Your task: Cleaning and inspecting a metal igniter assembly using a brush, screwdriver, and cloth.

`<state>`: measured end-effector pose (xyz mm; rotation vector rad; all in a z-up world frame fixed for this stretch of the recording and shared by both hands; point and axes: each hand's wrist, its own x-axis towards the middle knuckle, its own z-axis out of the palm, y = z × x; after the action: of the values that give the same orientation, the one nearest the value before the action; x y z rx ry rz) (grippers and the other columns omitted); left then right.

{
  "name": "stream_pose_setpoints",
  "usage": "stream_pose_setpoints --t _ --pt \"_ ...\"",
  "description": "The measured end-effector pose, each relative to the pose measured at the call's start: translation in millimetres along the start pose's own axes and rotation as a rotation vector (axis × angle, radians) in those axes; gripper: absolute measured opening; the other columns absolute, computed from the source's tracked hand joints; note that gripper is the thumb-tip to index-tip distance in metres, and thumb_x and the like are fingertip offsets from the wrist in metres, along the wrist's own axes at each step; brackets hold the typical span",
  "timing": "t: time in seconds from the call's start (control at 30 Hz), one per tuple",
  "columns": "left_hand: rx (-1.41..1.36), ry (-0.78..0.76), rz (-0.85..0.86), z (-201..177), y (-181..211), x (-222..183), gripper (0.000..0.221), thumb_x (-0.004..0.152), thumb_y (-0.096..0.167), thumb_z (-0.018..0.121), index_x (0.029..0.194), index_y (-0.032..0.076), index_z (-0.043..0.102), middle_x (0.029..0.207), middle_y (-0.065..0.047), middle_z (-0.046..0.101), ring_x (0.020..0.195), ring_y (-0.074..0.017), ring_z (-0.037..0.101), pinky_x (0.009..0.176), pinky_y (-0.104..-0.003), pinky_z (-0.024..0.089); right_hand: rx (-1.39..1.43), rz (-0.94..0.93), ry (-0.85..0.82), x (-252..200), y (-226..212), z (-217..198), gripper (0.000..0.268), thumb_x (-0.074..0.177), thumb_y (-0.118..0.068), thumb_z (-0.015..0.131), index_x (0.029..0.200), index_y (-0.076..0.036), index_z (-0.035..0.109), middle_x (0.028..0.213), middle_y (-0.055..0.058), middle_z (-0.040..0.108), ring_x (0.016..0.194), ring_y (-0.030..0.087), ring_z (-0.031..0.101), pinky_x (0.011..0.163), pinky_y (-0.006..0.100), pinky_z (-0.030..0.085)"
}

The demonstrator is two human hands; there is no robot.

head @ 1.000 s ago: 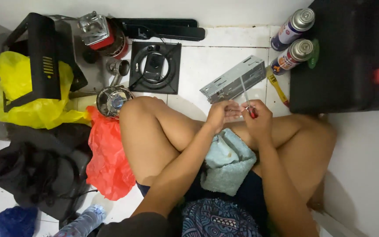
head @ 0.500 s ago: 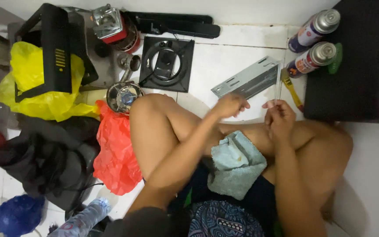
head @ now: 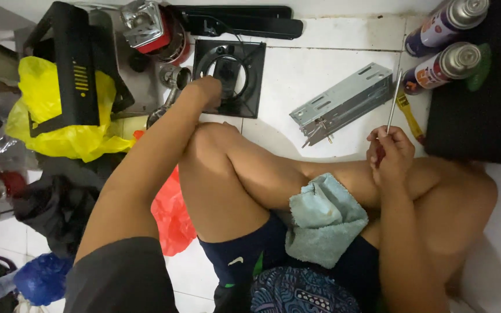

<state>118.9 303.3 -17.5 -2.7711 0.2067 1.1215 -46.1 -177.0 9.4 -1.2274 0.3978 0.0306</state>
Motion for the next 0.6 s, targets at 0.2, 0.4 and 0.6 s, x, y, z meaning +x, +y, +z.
stream_pose_setpoints --t 0.2,0.4,0.6 --pt "-0.01 0.071 0.108 -31 19 -33 0.01 0.083 0.006 0.073 0.087 0.0 0.08 0.082 -0.021 0.077 0.082 -0.0382 0.076 0.072 -0.048 0.061 -0.031 0.009 0.016 1 -4 7 0.01 0.112 -0.014 0.058 0.105 -0.008 0.058 0.085 0.009 0.061 0.041 0.007 0.043 0.035 0.02 0.035" --pt "-0.044 0.038 0.124 -27 20 -28 0.009 0.084 0.004 0.073 0.088 0.002 0.081 0.085 -0.019 0.078 0.082 -0.0376 0.077 0.074 -0.048 0.061 -0.05 0.01 0.039 2 -3 6 0.01 0.111 -0.016 0.06 0.105 -0.009 0.058 0.087 0.009 0.062 0.043 0.007 0.045 0.037 0.02 0.035" --pt "-0.136 0.06 0.094 -25 17 -28 0.014 0.081 0.005 0.076 0.091 -0.003 0.08 0.087 -0.024 0.077 0.085 -0.0421 0.075 0.075 -0.052 0.061 -0.034 0.018 0.022 0 -7 7 0.004 0.109 -0.012 0.058 0.107 -0.009 0.058 0.086 0.008 0.061 0.043 0.006 0.045 0.039 0.019 0.037"
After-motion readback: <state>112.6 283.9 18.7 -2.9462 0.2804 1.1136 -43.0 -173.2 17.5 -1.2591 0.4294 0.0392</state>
